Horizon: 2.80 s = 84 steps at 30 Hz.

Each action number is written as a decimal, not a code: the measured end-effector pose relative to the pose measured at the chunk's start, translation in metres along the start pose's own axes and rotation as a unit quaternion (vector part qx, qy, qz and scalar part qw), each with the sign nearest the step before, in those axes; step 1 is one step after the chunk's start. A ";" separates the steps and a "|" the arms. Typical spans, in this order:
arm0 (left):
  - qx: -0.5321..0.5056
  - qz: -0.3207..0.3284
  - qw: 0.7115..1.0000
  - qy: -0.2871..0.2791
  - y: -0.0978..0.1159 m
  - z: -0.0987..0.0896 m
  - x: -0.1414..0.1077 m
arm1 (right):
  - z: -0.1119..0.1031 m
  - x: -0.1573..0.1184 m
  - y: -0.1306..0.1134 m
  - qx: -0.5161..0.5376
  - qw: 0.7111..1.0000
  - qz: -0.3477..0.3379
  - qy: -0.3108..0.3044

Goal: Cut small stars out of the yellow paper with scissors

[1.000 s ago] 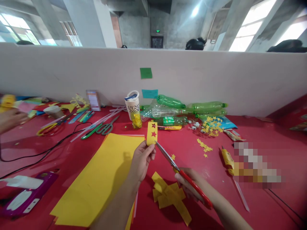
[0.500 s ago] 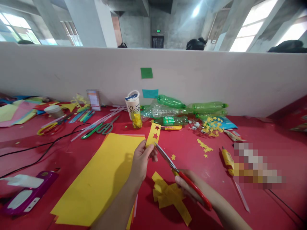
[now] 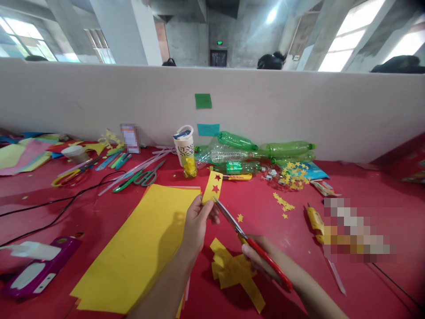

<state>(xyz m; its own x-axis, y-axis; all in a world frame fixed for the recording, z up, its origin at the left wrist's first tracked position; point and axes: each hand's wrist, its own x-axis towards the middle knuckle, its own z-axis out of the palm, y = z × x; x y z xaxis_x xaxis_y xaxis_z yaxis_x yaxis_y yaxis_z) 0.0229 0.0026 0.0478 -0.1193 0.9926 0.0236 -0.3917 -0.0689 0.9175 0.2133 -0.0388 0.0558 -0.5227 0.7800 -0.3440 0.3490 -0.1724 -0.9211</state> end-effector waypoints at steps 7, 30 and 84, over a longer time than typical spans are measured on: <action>0.005 0.010 1.000 -0.005 0.000 -0.001 0.000 | -0.002 0.000 -0.004 -0.010 1.000 0.010 -0.011; -0.021 -0.015 1.000 -0.003 0.000 -0.001 0.001 | -0.003 0.001 -0.008 -0.011 1.000 0.019 -0.005; 0.021 -0.009 0.999 -0.041 -0.003 -0.003 -0.002 | 0.008 0.000 0.001 0.062 0.998 -0.014 -0.010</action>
<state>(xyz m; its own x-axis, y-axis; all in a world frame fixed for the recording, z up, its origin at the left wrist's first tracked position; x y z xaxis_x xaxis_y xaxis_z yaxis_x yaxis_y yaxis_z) 0.0218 0.0009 0.0440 -0.0365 0.9986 0.0378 -0.3548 -0.0483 0.9337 0.2070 -0.0436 0.0531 -0.5462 0.7738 -0.3209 0.2368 -0.2248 -0.9452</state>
